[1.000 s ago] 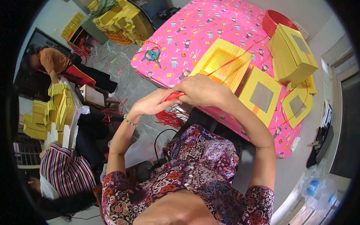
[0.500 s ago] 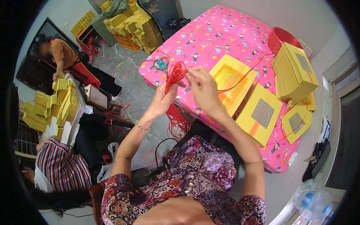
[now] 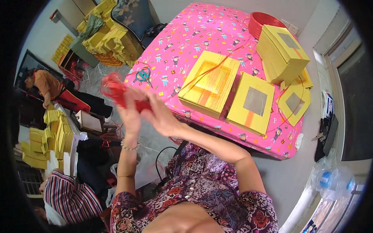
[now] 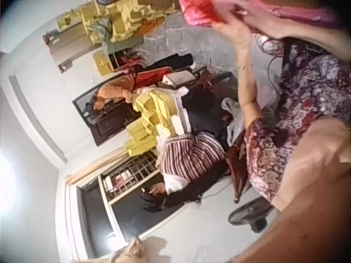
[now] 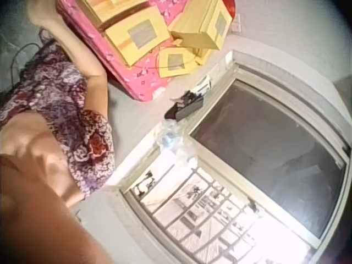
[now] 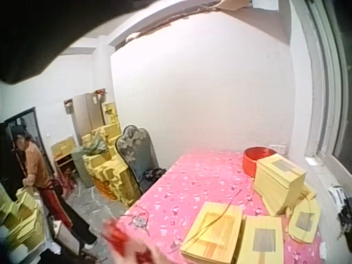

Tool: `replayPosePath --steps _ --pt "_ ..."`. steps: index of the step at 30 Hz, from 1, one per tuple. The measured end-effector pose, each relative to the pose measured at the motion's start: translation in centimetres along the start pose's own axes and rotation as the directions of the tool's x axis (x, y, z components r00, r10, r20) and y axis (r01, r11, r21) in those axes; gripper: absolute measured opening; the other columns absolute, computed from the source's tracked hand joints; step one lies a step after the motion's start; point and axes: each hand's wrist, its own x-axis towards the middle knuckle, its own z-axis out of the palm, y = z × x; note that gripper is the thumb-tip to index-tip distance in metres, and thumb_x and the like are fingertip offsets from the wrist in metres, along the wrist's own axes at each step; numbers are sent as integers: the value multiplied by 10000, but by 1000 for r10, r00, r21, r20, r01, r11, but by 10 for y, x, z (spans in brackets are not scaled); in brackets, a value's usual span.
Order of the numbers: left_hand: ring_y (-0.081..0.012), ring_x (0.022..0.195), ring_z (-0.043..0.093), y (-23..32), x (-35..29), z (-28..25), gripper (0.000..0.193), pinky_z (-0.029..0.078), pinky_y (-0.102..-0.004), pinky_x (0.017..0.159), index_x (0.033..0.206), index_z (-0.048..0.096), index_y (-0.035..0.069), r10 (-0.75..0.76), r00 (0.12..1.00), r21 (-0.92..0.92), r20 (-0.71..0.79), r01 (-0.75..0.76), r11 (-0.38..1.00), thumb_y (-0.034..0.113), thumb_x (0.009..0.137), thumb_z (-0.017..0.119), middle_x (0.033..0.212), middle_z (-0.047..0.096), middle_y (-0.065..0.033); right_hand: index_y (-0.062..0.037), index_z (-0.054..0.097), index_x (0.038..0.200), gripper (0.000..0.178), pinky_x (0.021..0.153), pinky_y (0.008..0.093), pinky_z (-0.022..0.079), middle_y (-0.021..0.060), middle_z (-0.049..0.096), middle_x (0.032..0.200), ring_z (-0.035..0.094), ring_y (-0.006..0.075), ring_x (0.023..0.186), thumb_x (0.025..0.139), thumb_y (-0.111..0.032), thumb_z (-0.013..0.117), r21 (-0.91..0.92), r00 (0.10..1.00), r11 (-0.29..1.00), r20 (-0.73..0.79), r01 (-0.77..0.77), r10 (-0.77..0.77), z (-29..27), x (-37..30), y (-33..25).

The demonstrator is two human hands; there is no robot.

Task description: Trimming bundles of red plastic ties with scissors and organizing yellow paper product boxes.

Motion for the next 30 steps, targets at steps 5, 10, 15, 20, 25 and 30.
replayPosePath --steps 5,10,15,20,25,30 --pt "-47 433 233 77 22 -10 323 192 -230 383 748 404 120 -21 999 -401 49 39 915 331 993 402 567 270 52 -35 487 1058 329 565 416 439 158 565 683 582 344 617 879 -284 606 -97 949 991 293 -90 115 35 -50 34" --pt "-49 457 188 143 38 -32 356 176 -202 405 728 368 113 150 989 -405 0 -137 904 347 995 389 574 259 48 -49 482 943 160 536 407 440 170 551 668 585 345 602 867 -141 588 -96 929 990 346 -106 133 46 -107 96" --pt "-53 479 187 120 49 -81 366 187 -211 415 713 372 108 176 978 -176 -116 -194 965 344 990 405 586 239 47 -39 436 909 225 614 475 449 189 556 712 579 399 765 787 -103 614 -388 925 915 376 110 48 30 -101 109" --pt "-202 557 471 46 32 -137 283 386 -295 491 828 514 24 216 975 816 -44 -90 571 291 914 558 685 519 -63 -22 427 862 154 543 508 427 209 550 639 560 438 631 789 -78 550 -457 906 872 275 -172 323 10 -107 101" --pt "-369 1048 524 15 -14 -131 721 437 -453 853 1257 421 -33 -173 926 931 336 -355 -89 363 736 724 1196 504 -247 28 460 832 144 491 502 426 224 540 564 570 438 570 774 -69 550 -591 866 801 350 -93 358 14 -89 73" --pt "-340 907 576 -10 -59 -65 340 439 -425 811 1087 568 35 -291 841 820 456 -271 504 292 865 578 953 612 -171 59 531 713 181 500 487 441 254 545 599 578 432 592 787 -103 567 -620 909 784 315 -20 272 21 -67 43"
